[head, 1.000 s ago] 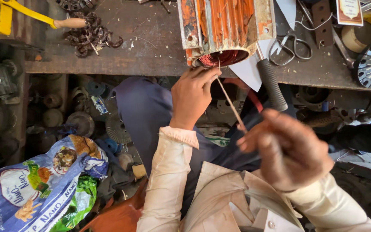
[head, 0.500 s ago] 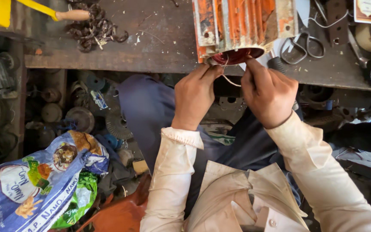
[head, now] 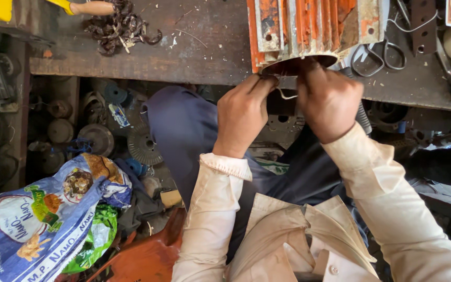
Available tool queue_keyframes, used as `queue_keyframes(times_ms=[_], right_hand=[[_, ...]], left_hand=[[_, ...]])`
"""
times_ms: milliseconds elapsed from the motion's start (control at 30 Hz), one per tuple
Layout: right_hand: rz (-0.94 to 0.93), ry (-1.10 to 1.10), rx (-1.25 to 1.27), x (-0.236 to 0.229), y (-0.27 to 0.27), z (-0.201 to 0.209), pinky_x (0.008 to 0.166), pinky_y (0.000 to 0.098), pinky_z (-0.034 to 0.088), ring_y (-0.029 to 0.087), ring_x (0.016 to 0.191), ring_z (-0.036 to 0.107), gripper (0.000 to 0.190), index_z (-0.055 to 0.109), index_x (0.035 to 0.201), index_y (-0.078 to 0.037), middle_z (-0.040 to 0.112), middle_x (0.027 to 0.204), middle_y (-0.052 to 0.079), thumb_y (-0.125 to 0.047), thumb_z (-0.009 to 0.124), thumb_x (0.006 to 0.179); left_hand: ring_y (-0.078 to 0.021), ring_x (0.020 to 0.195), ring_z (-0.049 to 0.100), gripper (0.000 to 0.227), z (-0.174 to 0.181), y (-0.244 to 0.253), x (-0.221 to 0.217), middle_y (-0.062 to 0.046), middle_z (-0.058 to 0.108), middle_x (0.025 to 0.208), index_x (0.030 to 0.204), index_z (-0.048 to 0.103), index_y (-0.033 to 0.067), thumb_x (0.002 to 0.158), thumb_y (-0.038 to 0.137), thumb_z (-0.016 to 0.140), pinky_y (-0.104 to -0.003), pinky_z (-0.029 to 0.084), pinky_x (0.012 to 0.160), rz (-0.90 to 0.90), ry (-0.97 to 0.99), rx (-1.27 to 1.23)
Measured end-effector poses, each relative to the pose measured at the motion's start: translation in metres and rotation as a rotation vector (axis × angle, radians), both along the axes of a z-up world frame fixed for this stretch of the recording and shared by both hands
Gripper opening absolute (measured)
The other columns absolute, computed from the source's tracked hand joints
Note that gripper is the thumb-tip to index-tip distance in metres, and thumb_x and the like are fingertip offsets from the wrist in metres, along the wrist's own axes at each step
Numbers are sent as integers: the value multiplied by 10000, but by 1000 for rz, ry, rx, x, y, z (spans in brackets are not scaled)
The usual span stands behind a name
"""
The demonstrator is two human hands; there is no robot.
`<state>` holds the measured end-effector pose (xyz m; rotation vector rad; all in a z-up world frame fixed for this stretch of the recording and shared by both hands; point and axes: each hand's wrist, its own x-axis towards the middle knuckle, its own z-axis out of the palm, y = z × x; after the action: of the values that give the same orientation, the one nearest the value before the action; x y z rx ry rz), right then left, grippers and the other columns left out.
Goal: The person is repairing a motor stator by hand. They use a hammer to tap the copper windings and a screwdriver to adjust the internal components. The person also uses pliers to manipulate wires and a knife to cut or trim parts of the assembly.
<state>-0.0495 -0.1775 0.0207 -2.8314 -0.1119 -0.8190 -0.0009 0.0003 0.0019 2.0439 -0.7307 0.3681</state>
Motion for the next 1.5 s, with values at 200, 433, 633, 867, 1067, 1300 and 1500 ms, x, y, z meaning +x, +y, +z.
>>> queue_keyframes(times_ms=[200, 433, 633, 867, 1067, 1300, 1500], right_hand=[[45, 103, 186, -5, -8, 21, 573, 372, 490, 289, 610, 651, 36, 759, 1043, -59, 672, 777, 150, -95, 755, 1039], [9, 33, -125, 1, -7, 19, 538, 390, 469, 275, 575, 611, 124, 793, 1148, -108, 598, 667, 94, -84, 767, 1029], [41, 80, -172, 12, 0, 20, 449, 400, 467, 277, 477, 605, 271, 826, 1136, -126, 598, 585, 102, -47, 683, 920], [-85, 281, -208, 17, -3, 19, 568, 451, 527, 360, 621, 659, 174, 752, 870, -132, 647, 698, 155, -220, 715, 1016], [76, 157, -135, 4, -9, 29, 589, 448, 520, 362, 629, 643, 120, 675, 954, -23, 633, 756, 158, -140, 691, 975], [-29, 75, -386, 11, 4, 21, 513, 380, 493, 256, 609, 661, 93, 735, 957, -160, 634, 715, 92, -135, 673, 892], [-10, 49, -505, 13, 0, 22, 553, 339, 485, 197, 615, 657, 34, 671, 857, -152, 628, 726, 31, -135, 655, 882]], left_hand=[[-291, 831, 692, 155, -1, 0, 0, -61, 677, 961, 1044, 715, 105, 912, 26, 691, -397, 548, 732, 4, -2, -24], [-287, 832, 695, 207, -3, 0, 0, -65, 682, 994, 1070, 719, 102, 896, -3, 673, -397, 550, 742, 15, -20, 3], [-289, 868, 688, 240, -4, 1, -2, -70, 676, 991, 1096, 716, 110, 884, 2, 690, -403, 549, 763, 68, -24, 0], [-292, 909, 685, 244, -11, -5, -3, -67, 671, 1024, 1130, 705, 99, 901, 13, 709, -400, 553, 791, 103, -66, -10], [-290, 902, 685, 232, -14, -4, -5, -56, 679, 1043, 1110, 697, 101, 890, 33, 727, -389, 551, 782, 139, -106, -9], [-282, 894, 684, 215, -19, -5, -5, -59, 675, 1033, 1110, 685, 87, 905, 34, 724, -380, 549, 783, 166, -154, -3], [-291, 845, 667, 158, -22, -7, -4, -66, 659, 969, 1099, 698, 84, 948, 65, 741, -395, 535, 748, 182, -171, 26]])
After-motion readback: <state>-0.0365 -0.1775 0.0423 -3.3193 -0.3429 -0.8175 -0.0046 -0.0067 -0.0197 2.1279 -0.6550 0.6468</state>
